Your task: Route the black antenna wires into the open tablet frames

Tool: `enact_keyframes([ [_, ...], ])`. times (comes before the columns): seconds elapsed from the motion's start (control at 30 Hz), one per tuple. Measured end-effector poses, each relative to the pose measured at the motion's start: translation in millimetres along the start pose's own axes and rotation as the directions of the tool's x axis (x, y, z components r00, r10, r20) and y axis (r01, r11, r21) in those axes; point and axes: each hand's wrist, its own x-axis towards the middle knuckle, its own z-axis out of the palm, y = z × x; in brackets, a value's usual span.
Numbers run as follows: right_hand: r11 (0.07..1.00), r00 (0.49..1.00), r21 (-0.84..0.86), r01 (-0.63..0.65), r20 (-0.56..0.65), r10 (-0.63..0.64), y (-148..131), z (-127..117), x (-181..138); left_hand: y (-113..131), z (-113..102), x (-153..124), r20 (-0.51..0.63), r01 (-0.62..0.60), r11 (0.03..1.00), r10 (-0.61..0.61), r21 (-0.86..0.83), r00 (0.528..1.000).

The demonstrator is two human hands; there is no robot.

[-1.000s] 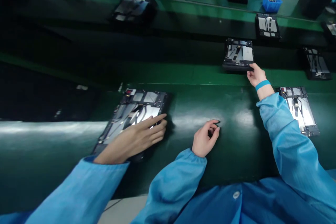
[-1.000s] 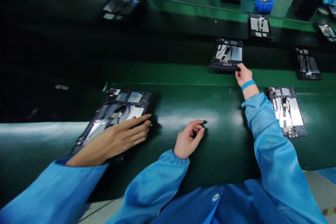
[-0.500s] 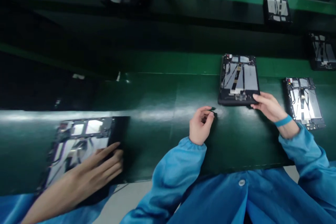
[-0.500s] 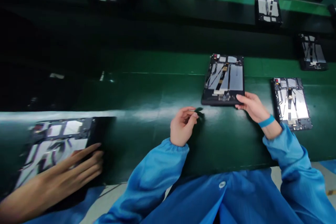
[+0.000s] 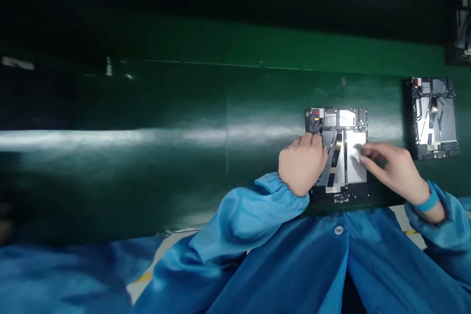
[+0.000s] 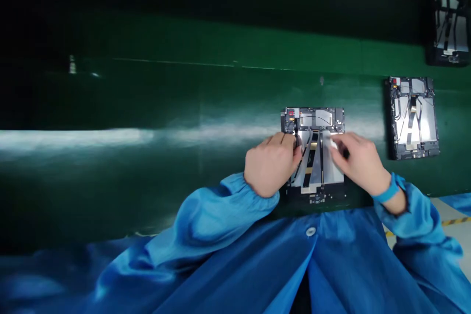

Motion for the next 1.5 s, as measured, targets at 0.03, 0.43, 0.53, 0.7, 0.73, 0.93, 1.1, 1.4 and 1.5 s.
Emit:
enact_keyframes([
  [0.03, 0.996, 0.995, -0.057, 0.068, -0.068, -0.071, -5, 5, 20, 6, -4, 3, 0.025, 0.009, 0.999, -0.010, 0.039, 1.000],
  [0.43, 0.854, 0.982, -0.520, -0.018, 0.153, 0.114, -52, 25, 112, 5, -16, 5, 0.104, 0.077, 0.996, -0.081, 0.044, 0.991],
  [0.53, 0.863, 0.992, -0.505, 0.019, 0.115, 0.045, -46, 26, 111, -17, -13, -9, 0.015, 0.084, 0.996, -0.084, -0.037, 0.996],
  [0.7, 0.883, 0.990, -0.462, 0.085, -0.058, -0.126, -34, 28, 105, -49, 6, -19, -0.003, 0.244, 0.943, -0.251, -0.227, 0.968],
  [0.73, 0.891, 0.988, -0.446, 0.085, -0.080, -0.134, -31, 28, 103, -53, 10, -20, 0.024, 0.281, 0.929, -0.284, -0.242, 0.958],
  [0.93, 0.983, 0.965, -0.114, 0.147, -0.201, -0.168, -16, 34, 92, -56, 21, -9, -0.057, 0.233, 0.876, -0.282, -0.422, 0.958],
  [1.1, 0.994, 0.954, 0.003, 0.111, -0.279, -0.106, -13, 44, 93, -58, 22, 22, -0.064, 0.040, 0.703, -0.121, -0.710, 0.991],
  [1.4, 0.969, 0.956, -0.118, 0.219, -0.175, -0.237, -15, 56, 72, -80, 11, 46, 0.152, 0.098, 0.544, 0.054, -0.833, 0.987],
  [1.5, 0.968, 0.958, -0.116, 0.222, -0.160, -0.239, -17, 56, 62, -80, 10, 49, 0.176, 0.128, 0.518, 0.046, -0.846, 0.983],
])
